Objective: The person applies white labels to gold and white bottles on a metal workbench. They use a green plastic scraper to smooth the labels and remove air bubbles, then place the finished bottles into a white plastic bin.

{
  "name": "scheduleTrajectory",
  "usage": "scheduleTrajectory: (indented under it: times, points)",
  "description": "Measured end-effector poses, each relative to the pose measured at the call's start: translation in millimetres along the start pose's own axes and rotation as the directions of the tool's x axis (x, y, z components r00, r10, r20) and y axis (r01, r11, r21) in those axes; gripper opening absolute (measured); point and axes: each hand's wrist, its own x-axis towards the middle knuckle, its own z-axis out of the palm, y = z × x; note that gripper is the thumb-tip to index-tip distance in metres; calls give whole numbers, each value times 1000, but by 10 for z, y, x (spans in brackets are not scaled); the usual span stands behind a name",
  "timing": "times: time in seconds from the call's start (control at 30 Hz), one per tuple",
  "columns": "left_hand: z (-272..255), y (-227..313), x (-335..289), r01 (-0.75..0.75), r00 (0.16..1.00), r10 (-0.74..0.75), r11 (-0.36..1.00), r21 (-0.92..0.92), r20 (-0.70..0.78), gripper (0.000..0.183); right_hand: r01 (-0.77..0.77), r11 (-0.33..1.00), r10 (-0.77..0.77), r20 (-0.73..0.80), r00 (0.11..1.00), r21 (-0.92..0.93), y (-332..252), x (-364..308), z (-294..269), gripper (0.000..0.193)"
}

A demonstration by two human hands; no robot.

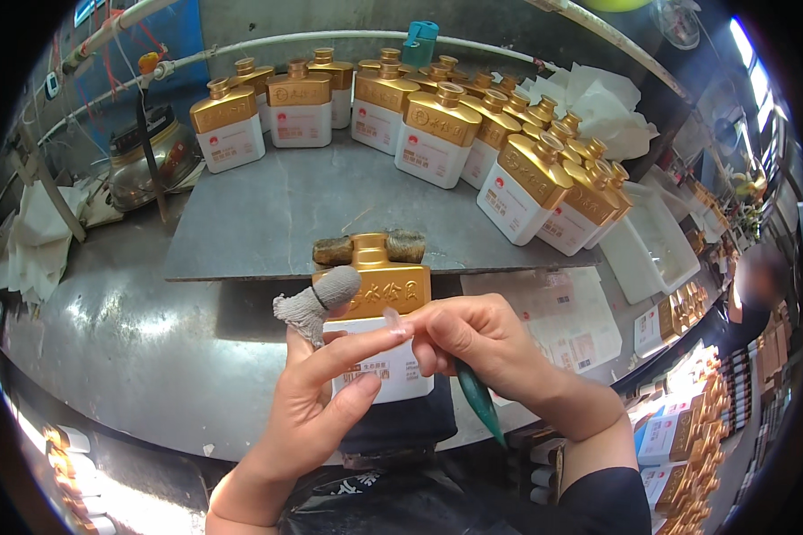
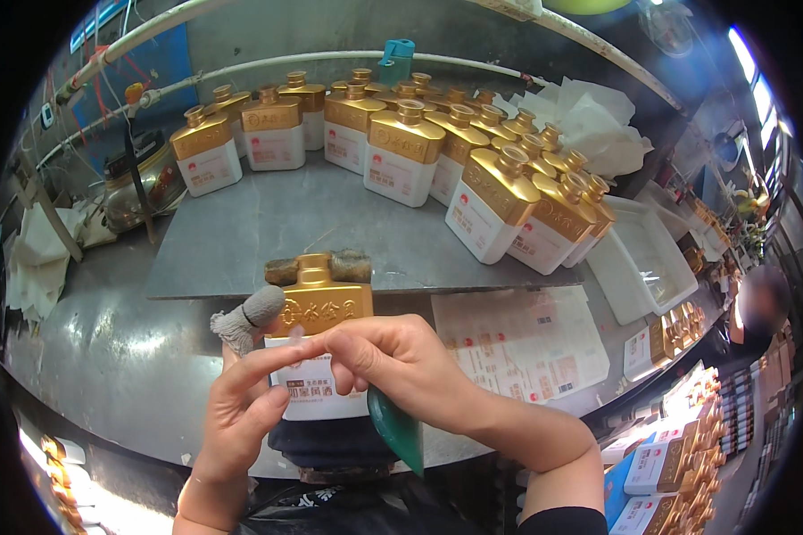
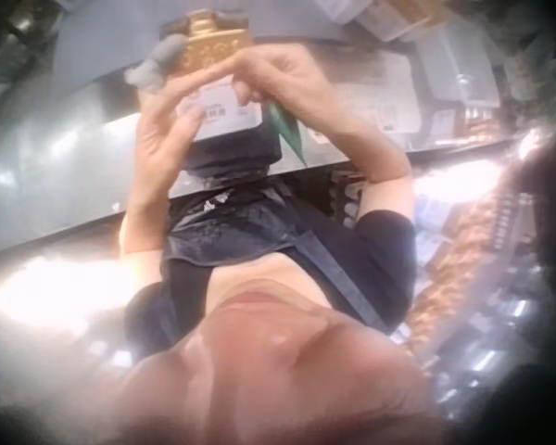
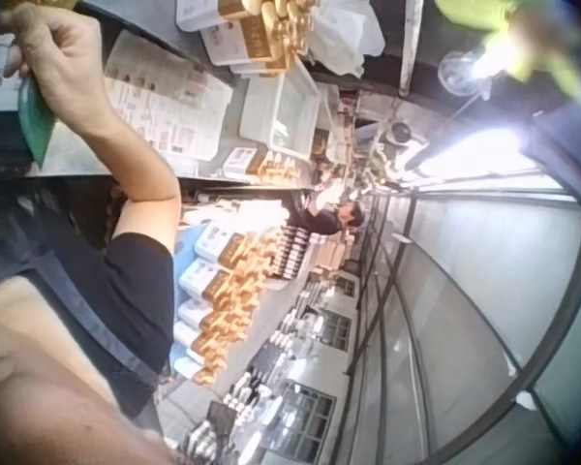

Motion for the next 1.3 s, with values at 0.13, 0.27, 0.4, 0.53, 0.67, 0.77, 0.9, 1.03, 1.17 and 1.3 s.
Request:
scheduleTrajectory:
  times: [0.13,0.27,0.4,0.53,0.67,0.77,0.9,1.03,1.17,1.3]
  points:
    - [17,-14,-50,39,999,-39,999,22,7,36,110,992,-112,-29,993,-62,-112,35,84,28]
    - [42,-3,-68,6,1000,-6,1000,18,-22,38,302,886,-331,-26,943,-351,-144,32,160,18]
    - [9,26,-62,96,995,-93,993,76,-38,38,427,573,-507,107,856,-700,-288,2,191,11]
    - [-85,128,-16,9,1000,-8,995,103,-3,36,447,334,-552,211,806,-830,-362,-7,235,9]
    - [18,206,-48,-26,997,44,966,257,-66,35,335,370,-466,139,874,-867,-335,-5,225,8]
    - [39,223,-83,-87,992,118,901,426,-46,36,247,404,-412,66,909,-881,-350,-12,225,10]
    - [0,126,-106,-78,988,108,966,246,-113,31,274,368,-421,104,901,-889,-341,5,181,10]
    - [20,98,-3,-25,986,63,970,243,-151,29,296,307,-448,137,883,-904,-323,30,162,10]
    - [62,107,104,-69,975,152,899,433,-162,24,276,278,-439,134,888,-920,-314,66,133,10]
    - [12,-2,224,-64,962,201,825,561,-187,14,219,266,-331,125,935,-939,-338,138,89,12]
